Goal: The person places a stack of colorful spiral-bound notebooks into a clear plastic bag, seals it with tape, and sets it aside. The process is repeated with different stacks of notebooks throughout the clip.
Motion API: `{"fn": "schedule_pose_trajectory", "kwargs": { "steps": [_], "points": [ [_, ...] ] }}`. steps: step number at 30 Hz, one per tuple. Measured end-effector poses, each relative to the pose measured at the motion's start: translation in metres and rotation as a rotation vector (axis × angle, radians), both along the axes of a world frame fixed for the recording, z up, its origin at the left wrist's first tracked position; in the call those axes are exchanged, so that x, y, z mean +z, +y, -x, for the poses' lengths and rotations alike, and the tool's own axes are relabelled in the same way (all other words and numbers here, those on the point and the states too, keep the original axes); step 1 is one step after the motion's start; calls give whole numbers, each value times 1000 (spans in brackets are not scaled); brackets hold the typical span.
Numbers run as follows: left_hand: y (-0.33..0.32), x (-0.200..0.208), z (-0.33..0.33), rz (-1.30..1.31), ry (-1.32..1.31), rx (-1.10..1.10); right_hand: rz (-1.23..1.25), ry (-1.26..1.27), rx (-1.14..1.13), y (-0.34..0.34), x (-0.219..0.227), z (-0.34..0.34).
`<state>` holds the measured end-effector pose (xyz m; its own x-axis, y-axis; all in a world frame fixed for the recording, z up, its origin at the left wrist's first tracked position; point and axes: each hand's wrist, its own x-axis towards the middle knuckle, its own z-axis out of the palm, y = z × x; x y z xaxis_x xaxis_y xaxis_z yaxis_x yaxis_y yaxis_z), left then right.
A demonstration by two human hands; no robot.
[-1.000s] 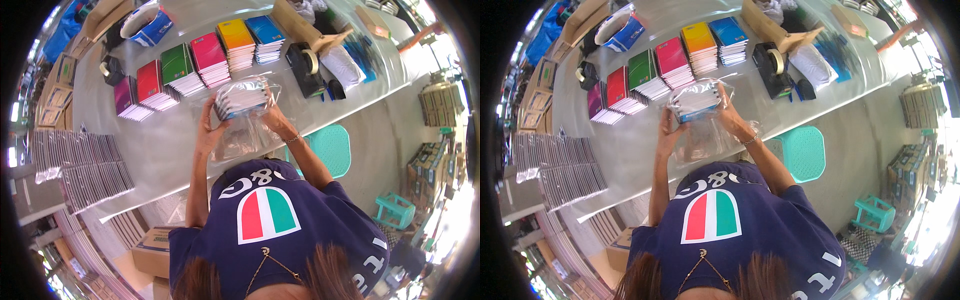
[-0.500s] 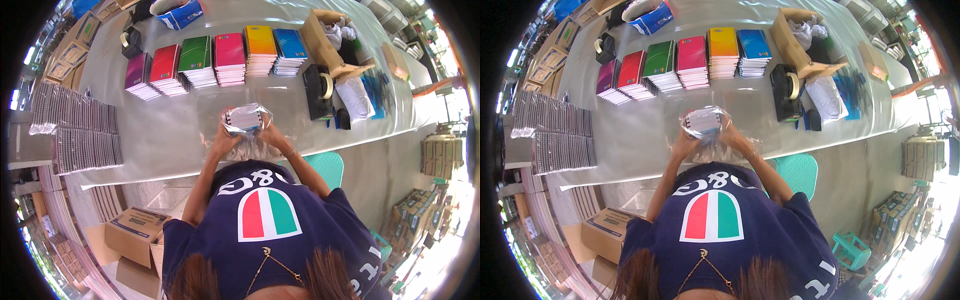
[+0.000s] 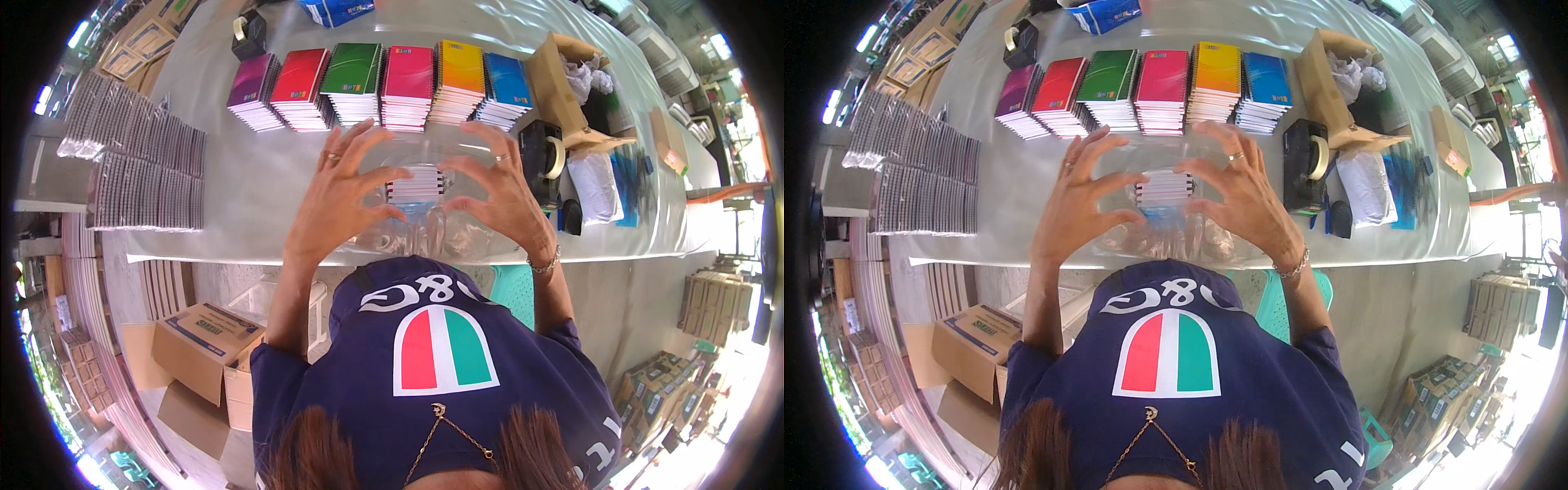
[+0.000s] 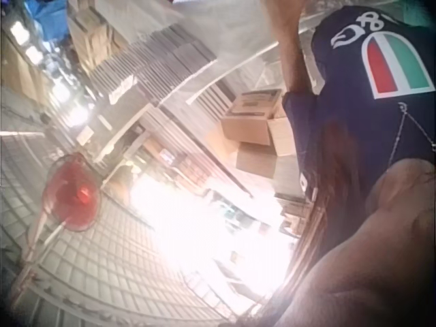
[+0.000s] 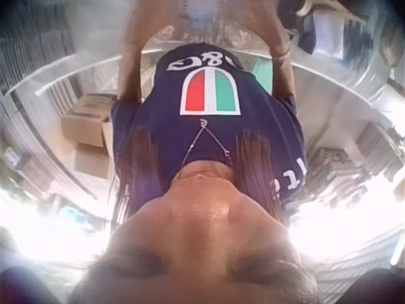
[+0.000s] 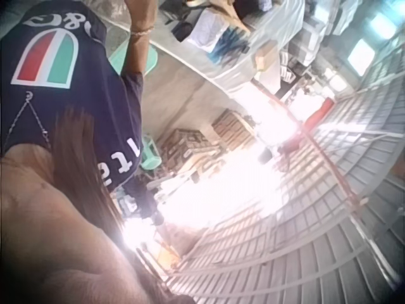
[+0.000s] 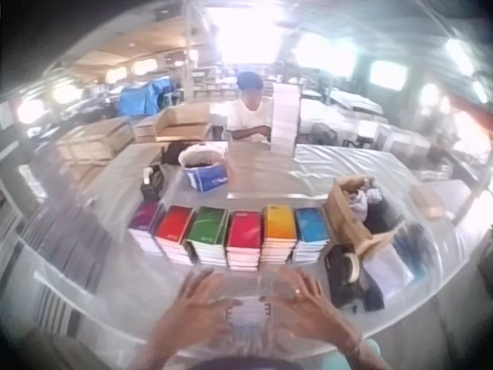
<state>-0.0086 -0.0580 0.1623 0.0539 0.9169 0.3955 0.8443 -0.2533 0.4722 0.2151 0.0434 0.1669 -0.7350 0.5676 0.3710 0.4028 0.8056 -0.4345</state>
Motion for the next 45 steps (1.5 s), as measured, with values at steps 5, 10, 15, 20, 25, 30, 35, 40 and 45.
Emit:
{"fn": "schedule_pose_trajectory", "kwargs": {
  "steps": [5, 10, 15, 20, 25, 30, 35, 40, 45],
  "points": [
    [7, -20, 5, 95, 149, -37, -132, -155, 133, 17, -31, -1],
    [16, 21, -4, 59, -379, 90, 129, 123, 6, 31, 22, 7],
    [54, -40, -15, 255, -145, 203, 99, -85, 171, 54, -56, 38],
    [42, 7, -10, 143, -254, 274, 451, -95, 125, 58, -26, 36],
    [46, -26, -11, 215, -274, 221, 325, -82, 137, 49, -28, 43],
    [23, -4, 7, -43, -606, 269, 432, 178, 42, 50, -23, 16],
    [-17, -15, 5, 140, -171, 114, 260, 155, -49, 25, -43, -17],
    [-1, -45, -18, 128, 29, 11, 25, -73, 146, -2, -45, 10],
    [3, -37, -13, 122, -108, 77, -31, -38, 129, 0, -64, 26]
  ]
}}
